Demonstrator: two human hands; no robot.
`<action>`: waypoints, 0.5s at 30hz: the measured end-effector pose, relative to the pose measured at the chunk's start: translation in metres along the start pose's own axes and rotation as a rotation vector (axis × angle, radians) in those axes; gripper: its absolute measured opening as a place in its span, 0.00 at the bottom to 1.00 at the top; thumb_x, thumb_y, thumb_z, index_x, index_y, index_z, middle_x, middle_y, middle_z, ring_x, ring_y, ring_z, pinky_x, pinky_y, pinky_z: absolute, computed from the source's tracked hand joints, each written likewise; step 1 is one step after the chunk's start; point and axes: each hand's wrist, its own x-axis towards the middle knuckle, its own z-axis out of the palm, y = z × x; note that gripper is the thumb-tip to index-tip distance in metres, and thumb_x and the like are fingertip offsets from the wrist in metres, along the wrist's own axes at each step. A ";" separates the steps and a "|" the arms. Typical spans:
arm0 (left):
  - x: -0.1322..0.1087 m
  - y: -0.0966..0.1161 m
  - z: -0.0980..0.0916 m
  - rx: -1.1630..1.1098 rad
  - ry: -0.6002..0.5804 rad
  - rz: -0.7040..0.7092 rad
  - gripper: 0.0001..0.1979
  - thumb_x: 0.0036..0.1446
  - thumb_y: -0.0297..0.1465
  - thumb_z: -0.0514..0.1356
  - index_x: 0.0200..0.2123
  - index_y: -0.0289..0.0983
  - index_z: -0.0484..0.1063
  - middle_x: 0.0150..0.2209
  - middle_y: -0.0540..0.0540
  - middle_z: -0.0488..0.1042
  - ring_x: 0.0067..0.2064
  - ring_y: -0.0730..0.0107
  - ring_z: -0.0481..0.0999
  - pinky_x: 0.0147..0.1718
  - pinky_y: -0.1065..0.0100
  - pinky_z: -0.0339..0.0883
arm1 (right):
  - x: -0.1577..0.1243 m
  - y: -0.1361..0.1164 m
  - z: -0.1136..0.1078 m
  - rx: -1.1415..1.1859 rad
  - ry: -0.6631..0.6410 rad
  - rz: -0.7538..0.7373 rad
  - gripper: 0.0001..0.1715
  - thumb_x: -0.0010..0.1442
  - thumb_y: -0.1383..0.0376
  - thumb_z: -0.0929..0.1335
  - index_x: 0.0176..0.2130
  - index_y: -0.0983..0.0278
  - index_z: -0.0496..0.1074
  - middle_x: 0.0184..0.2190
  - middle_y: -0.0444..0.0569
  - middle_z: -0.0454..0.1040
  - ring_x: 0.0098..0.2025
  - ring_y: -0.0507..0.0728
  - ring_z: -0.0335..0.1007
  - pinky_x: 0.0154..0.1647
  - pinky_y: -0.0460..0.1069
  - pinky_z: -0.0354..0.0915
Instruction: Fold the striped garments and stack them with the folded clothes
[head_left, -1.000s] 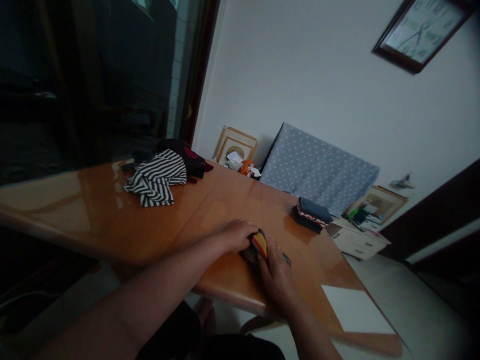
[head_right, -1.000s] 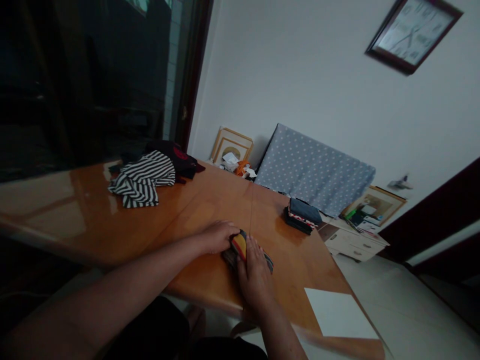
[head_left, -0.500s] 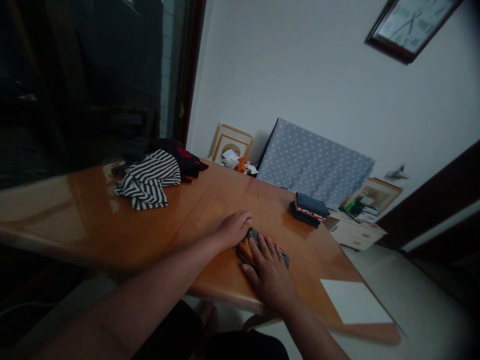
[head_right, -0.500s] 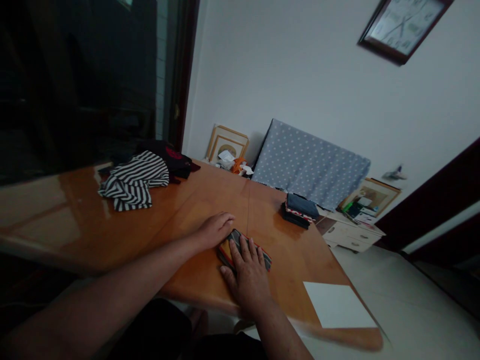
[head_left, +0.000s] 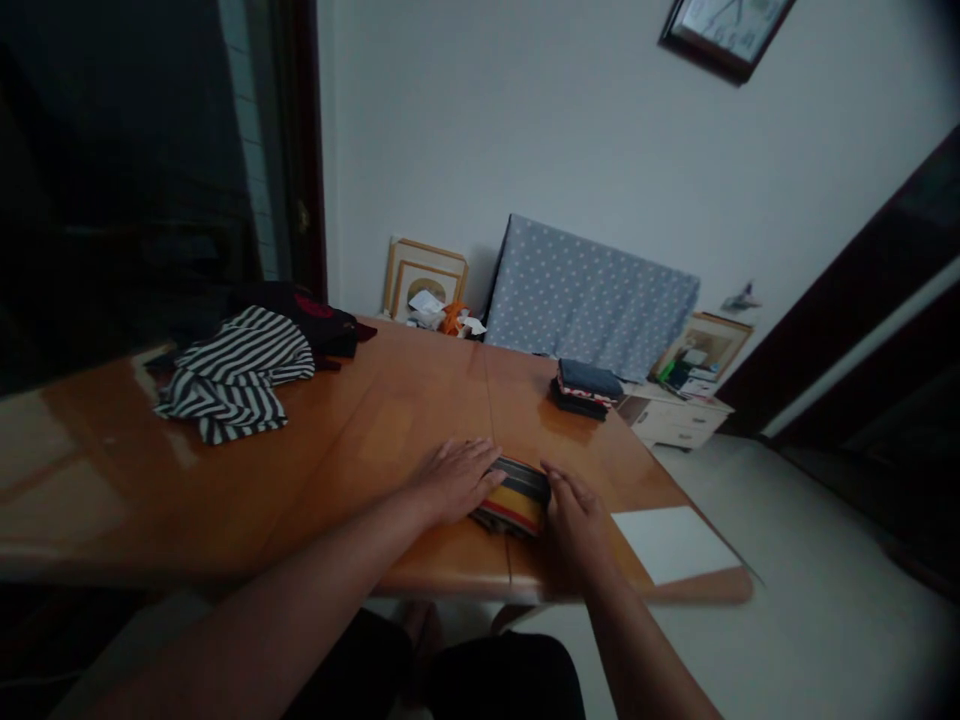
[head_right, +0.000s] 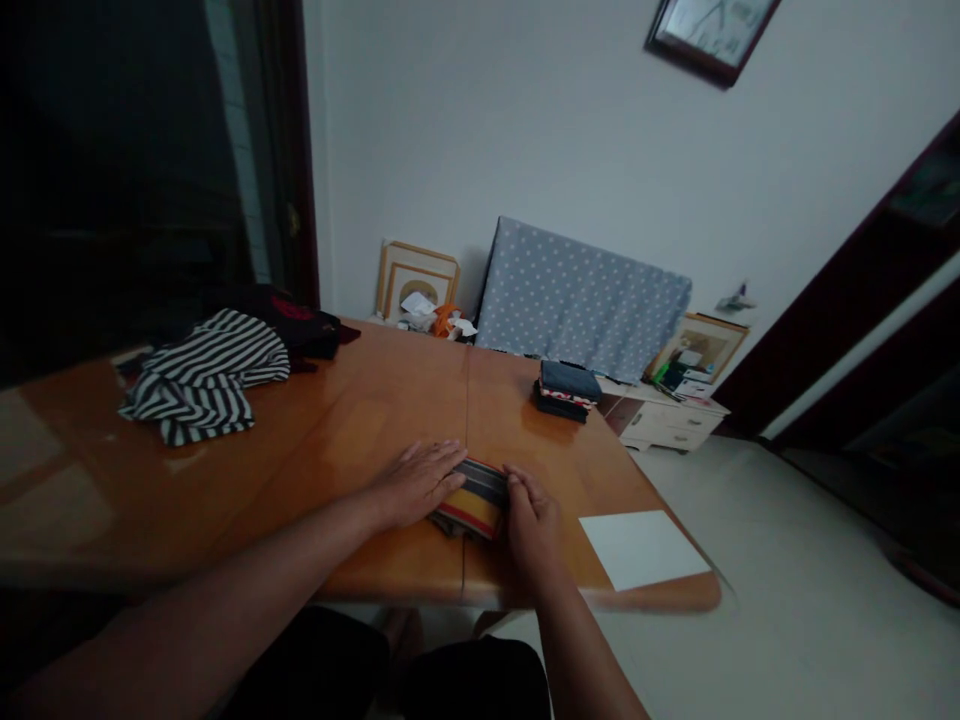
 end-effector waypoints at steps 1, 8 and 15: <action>0.000 0.001 0.000 0.013 0.003 0.001 0.30 0.69 0.50 0.43 0.67 0.45 0.60 0.70 0.43 0.57 0.72 0.54 0.50 0.67 0.46 0.37 | 0.003 0.006 -0.006 0.022 0.079 0.074 0.28 0.67 0.51 0.58 0.55 0.62 0.73 0.58 0.54 0.74 0.61 0.62 0.68 0.61 0.57 0.65; 0.005 0.000 0.010 0.051 0.040 0.009 0.30 0.67 0.49 0.49 0.65 0.40 0.64 0.68 0.38 0.62 0.70 0.50 0.55 0.67 0.51 0.43 | 0.010 0.027 -0.015 0.341 0.139 0.400 0.30 0.60 0.48 0.63 0.54 0.64 0.69 0.52 0.59 0.75 0.46 0.62 0.76 0.41 0.54 0.73; 0.012 -0.002 0.014 0.047 0.071 0.037 0.30 0.68 0.48 0.49 0.64 0.36 0.64 0.65 0.37 0.65 0.67 0.54 0.60 0.67 0.56 0.46 | 0.000 0.030 -0.009 0.220 0.086 0.350 0.31 0.61 0.47 0.61 0.56 0.61 0.67 0.38 0.52 0.78 0.35 0.59 0.75 0.32 0.51 0.70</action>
